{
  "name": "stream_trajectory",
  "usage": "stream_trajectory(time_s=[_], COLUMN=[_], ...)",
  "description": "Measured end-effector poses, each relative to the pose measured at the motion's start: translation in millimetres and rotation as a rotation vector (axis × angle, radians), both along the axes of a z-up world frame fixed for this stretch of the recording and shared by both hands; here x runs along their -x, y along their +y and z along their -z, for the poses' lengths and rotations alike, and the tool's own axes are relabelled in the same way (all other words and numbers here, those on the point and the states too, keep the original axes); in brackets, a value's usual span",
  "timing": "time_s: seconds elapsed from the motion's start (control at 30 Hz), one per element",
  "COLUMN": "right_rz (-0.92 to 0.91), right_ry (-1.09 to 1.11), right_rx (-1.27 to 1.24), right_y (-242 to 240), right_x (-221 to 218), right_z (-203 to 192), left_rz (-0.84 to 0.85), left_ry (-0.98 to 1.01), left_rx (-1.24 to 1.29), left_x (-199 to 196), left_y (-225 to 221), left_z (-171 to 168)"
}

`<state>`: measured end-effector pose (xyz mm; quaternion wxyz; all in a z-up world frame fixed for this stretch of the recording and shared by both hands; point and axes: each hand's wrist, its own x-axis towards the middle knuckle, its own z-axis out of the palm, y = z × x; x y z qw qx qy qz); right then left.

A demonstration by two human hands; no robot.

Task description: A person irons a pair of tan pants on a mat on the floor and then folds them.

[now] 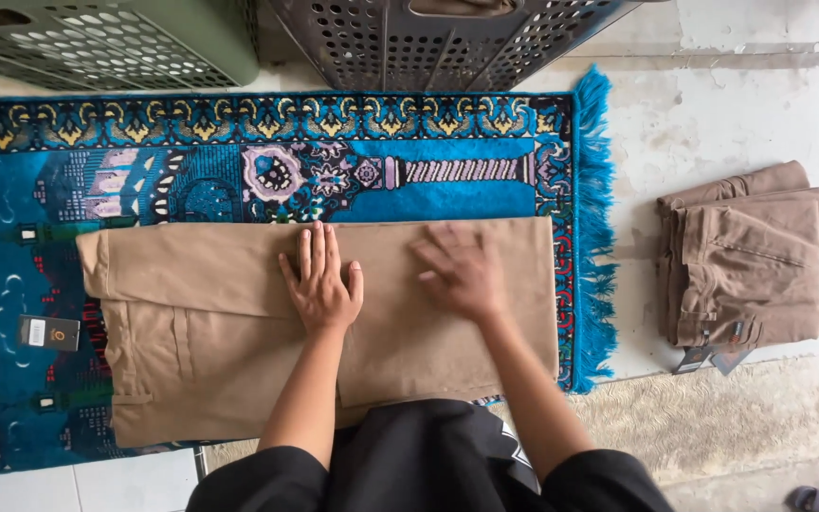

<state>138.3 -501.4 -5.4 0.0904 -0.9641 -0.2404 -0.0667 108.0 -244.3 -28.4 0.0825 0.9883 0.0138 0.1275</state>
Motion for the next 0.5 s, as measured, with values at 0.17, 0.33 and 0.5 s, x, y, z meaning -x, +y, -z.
stream_trajectory(time_s=[0.17,0.33,0.5], right_rz=[0.335,0.674,-0.009], right_ry=[0.198,0.222,-0.026], right_rx=[0.203,0.114,-0.056], right_y=[-114,-72,17], right_x=[11,28,95], right_z=[5,18,16], left_rz=[-0.02,-0.022,-0.002], left_ry=[-0.014,0.001,0.026], left_rx=[0.013,0.014,0.016], left_x=[-4,-2,0], left_y=[-2,-3,-2], left_z=[3,0,1])
